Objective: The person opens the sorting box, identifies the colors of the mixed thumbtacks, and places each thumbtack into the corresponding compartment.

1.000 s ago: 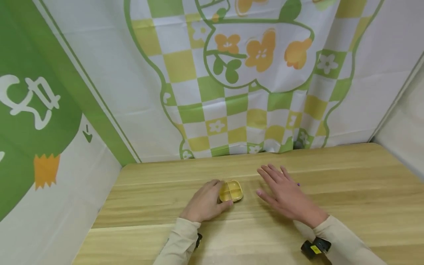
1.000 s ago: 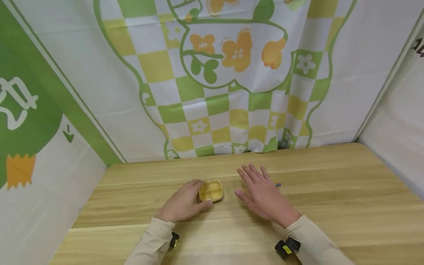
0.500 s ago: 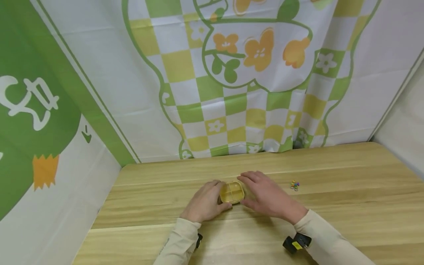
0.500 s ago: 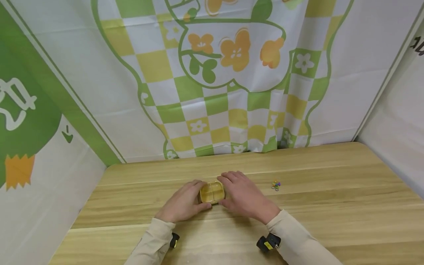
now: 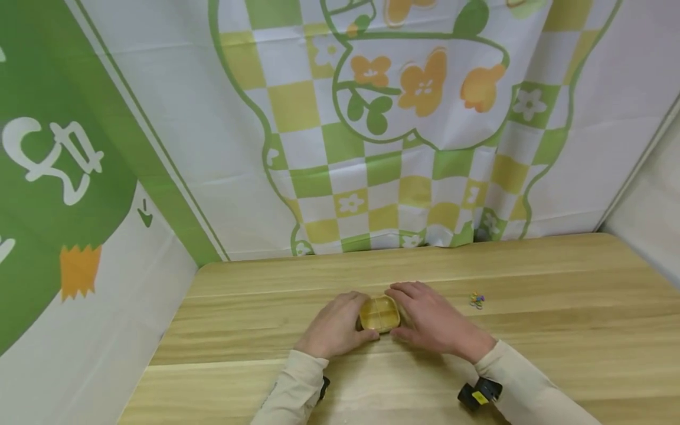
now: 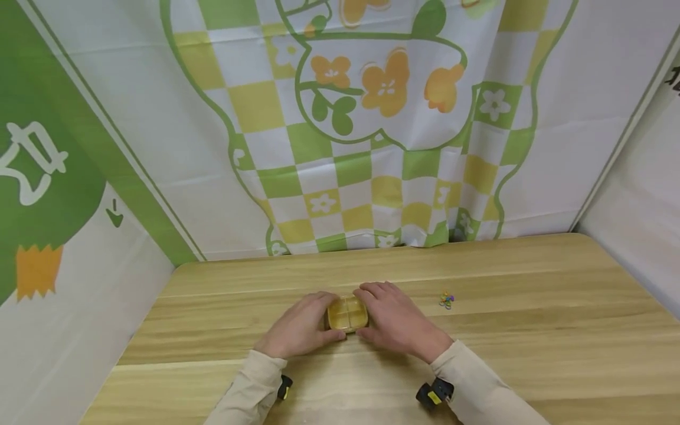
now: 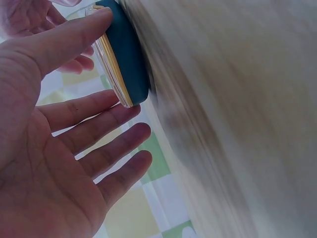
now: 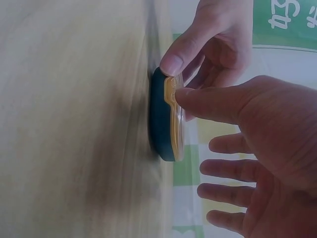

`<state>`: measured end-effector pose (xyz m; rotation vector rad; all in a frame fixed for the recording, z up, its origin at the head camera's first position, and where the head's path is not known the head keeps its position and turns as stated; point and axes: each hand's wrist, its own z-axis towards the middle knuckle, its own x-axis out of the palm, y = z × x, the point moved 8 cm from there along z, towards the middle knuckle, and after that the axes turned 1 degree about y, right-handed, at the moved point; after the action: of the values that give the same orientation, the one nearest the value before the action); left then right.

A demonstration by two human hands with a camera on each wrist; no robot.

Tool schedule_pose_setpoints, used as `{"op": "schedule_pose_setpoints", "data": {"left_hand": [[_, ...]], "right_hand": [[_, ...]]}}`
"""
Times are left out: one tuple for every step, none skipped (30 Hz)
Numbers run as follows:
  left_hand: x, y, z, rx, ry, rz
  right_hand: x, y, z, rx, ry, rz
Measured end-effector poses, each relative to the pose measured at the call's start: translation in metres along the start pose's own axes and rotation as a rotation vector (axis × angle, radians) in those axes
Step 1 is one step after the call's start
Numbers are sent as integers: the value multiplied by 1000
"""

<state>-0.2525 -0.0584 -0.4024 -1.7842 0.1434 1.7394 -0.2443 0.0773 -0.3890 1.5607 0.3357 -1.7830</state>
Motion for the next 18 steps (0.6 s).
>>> {"op": "schedule_pose_setpoints", "data": {"left_hand": [[0, 0, 0, -1, 1, -1], [1, -1, 0, 0, 2, -2], [1, -1, 0, 0, 3, -2], [2, -1, 0, 0, 6, -2], [2, -2, 0, 0, 8, -3], [2, -2, 0, 1, 11, -1], [3, -3, 0, 3, 13, 0], [3, -4, 0, 6, 15, 1], [3, -4, 0, 8, 17, 2], [3, -5, 0, 11, 19, 2], [3, -6, 0, 15, 20, 3], [2, -7, 0, 19, 20, 1], [2, -7, 0, 20, 22, -2], [2, -8, 0, 19, 25, -6], [2, -8, 0, 17, 28, -10], [3, -8, 0, 18, 31, -16], [3, -9, 0, 19, 34, -22], [3, -9, 0, 19, 37, -27]], "right_hand": [[1, -1, 0, 3, 1, 2], [1, -1, -1, 8, 2, 4], [1, -2, -1, 11, 1, 6], [2, -2, -1, 12, 3, 7], [2, -3, -1, 17, 6, 8], [2, -3, -2, 19, 7, 10], [3, -4, -2, 19, 8, 10], [3, -4, -2, 19, 10, 10], [3, -5, -2, 19, 12, 11], [3, -5, -2, 18, 16, 11], [3, -6, -3, 18, 17, 11], [3, -5, -3, 16, 16, 10], [3, -5, -3, 13, 16, 10], [3, -5, -3, 10, 18, 10], [3, -5, -3, 7, 20, 11], [3, -5, -3, 5, 24, 10], [3, -5, -3, 4, 27, 11], [3, -5, -3, 2, 32, 10]]}}
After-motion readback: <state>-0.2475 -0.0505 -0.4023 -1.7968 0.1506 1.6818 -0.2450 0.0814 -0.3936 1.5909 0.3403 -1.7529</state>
